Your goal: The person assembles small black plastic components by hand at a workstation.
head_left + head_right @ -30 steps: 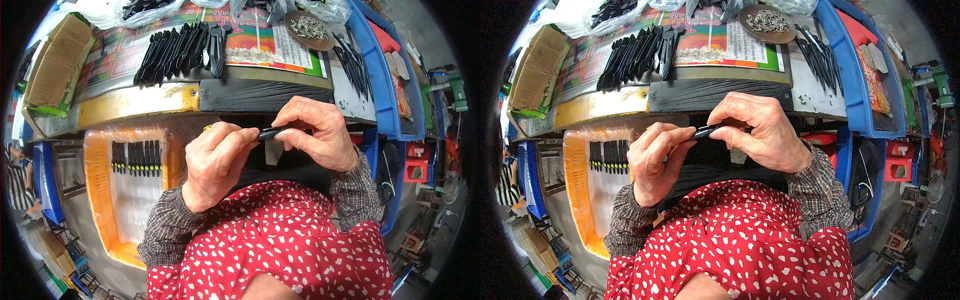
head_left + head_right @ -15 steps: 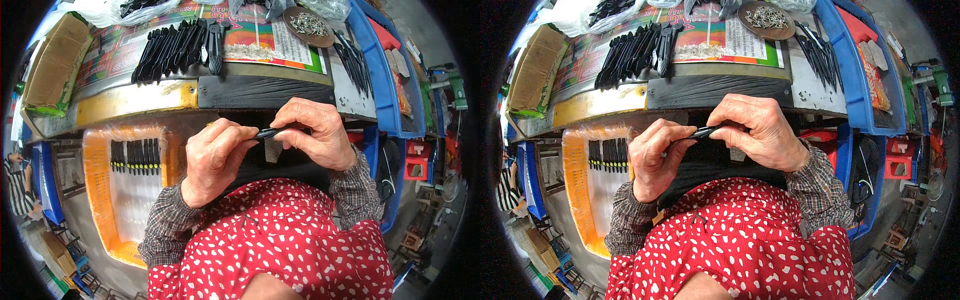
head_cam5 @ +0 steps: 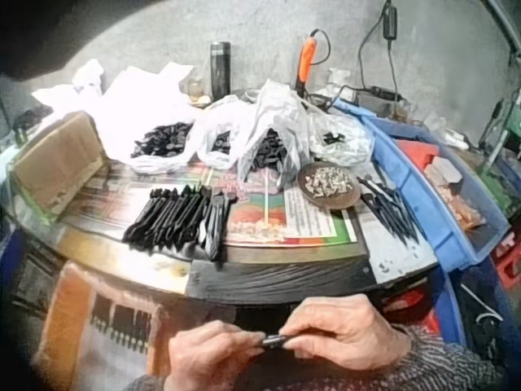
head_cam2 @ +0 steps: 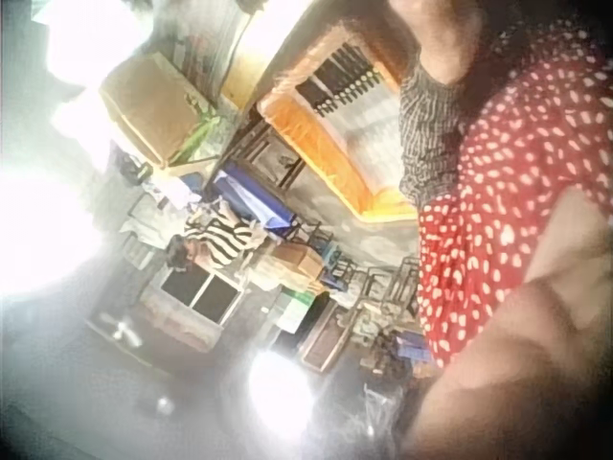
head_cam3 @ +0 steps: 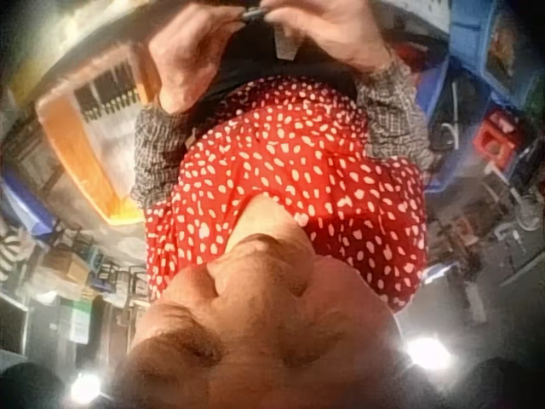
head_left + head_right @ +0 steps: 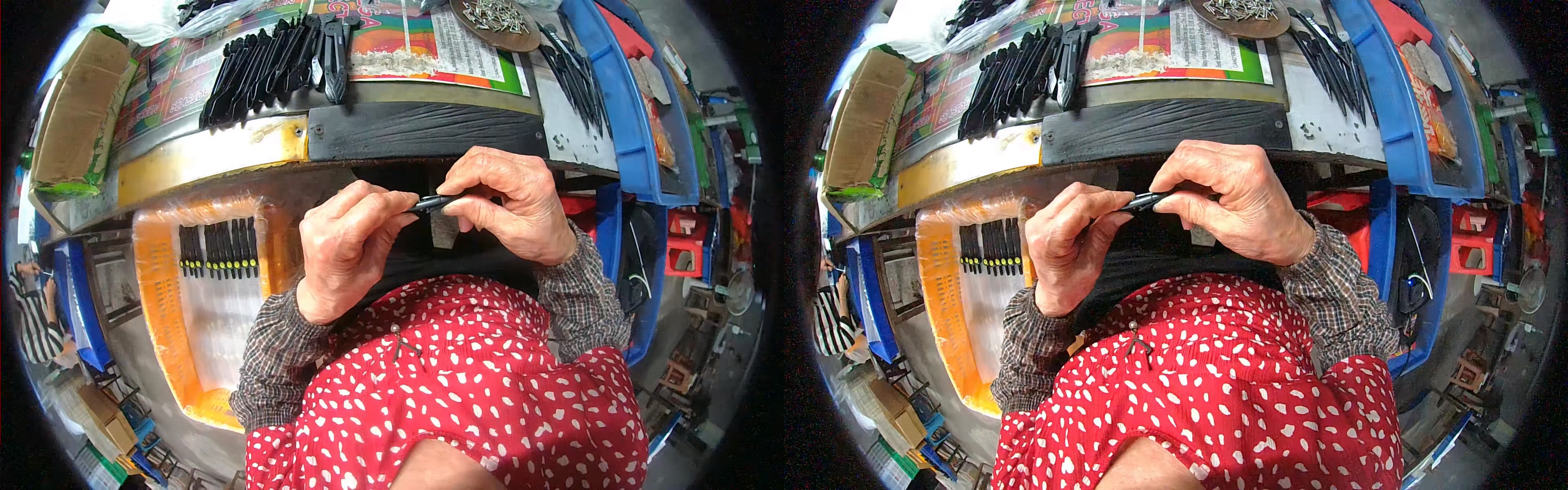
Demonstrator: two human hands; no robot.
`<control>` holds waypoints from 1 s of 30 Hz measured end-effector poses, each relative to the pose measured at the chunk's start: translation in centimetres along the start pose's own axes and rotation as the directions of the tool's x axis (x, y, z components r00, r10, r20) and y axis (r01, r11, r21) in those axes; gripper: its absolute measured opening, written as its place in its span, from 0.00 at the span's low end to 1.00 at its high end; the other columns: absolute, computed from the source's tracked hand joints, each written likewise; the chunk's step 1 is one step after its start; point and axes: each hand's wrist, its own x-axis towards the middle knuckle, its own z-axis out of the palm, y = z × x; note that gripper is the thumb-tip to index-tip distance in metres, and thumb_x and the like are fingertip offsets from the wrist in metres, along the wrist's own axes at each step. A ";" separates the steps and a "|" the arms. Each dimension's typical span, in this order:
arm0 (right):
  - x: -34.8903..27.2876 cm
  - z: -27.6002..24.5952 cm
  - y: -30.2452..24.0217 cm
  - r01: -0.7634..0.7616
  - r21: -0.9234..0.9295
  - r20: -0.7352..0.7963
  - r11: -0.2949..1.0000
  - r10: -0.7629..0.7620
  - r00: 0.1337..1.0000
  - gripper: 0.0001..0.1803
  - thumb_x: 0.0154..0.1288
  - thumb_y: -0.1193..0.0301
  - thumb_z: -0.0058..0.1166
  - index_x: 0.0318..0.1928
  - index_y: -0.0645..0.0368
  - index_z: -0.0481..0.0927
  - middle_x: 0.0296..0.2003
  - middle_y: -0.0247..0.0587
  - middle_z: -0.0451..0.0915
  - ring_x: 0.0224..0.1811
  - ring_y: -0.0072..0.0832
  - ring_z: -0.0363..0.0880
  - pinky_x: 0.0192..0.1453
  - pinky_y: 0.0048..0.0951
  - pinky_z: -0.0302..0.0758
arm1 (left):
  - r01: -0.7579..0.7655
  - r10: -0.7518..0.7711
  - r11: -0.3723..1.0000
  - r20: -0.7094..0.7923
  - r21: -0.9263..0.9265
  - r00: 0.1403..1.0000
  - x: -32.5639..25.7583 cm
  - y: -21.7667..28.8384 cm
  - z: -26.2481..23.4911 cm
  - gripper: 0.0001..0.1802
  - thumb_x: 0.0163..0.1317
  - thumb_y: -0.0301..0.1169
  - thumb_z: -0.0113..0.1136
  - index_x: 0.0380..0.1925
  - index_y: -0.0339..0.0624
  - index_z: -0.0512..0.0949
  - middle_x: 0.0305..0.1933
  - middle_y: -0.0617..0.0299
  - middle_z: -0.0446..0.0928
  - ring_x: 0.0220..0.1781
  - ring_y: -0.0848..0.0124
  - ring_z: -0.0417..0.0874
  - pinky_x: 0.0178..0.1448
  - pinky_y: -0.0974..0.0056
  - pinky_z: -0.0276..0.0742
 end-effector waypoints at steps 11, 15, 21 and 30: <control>-0.5 1.0 0.0 -0.070 0.017 -0.081 0.997 0.071 0.994 0.07 0.61 0.83 0.58 0.40 0.70 0.79 0.33 0.40 0.78 0.26 0.18 0.78 0.29 0.17 0.75 | 0.121 -0.120 0.990 0.018 -0.068 0.993 -0.7 0.2 0.1 0.09 0.53 0.18 0.66 0.34 0.37 0.81 0.28 0.57 0.79 0.28 0.67 0.81 0.32 0.67 0.74; -0.2 1.0 0.0 -0.036 -0.041 -0.054 0.999 0.034 0.998 0.07 0.62 0.82 0.58 0.41 0.70 0.79 0.33 0.39 0.77 0.26 0.18 0.78 0.29 0.17 0.75 | 0.217 -0.213 0.972 0.055 -0.091 0.976 -0.6 0.8 0.1 0.07 0.54 0.17 0.65 0.34 0.35 0.81 0.28 0.59 0.79 0.29 0.71 0.79 0.35 0.69 0.72; 0.1 1.2 0.1 0.081 -0.204 -0.041 0.976 -0.091 0.995 0.08 0.58 0.78 0.63 0.38 0.66 0.80 0.27 0.40 0.77 0.27 0.23 0.78 0.28 0.25 0.72 | 0.212 -0.207 0.969 0.053 -0.122 0.977 -0.6 0.8 0.0 0.06 0.55 0.18 0.65 0.34 0.35 0.81 0.28 0.60 0.79 0.29 0.74 0.78 0.35 0.70 0.72; -0.1 1.4 -0.2 -0.177 0.151 -0.081 0.973 0.191 0.978 0.09 0.67 0.75 0.57 0.44 0.69 0.80 0.27 0.34 0.79 0.23 0.14 0.76 0.26 0.18 0.73 | 0.509 -0.473 0.797 0.188 -0.325 0.861 -0.9 0.8 -0.3 0.06 0.64 0.26 0.63 0.39 0.35 0.82 0.27 0.68 0.78 0.27 0.84 0.74 0.29 0.77 0.67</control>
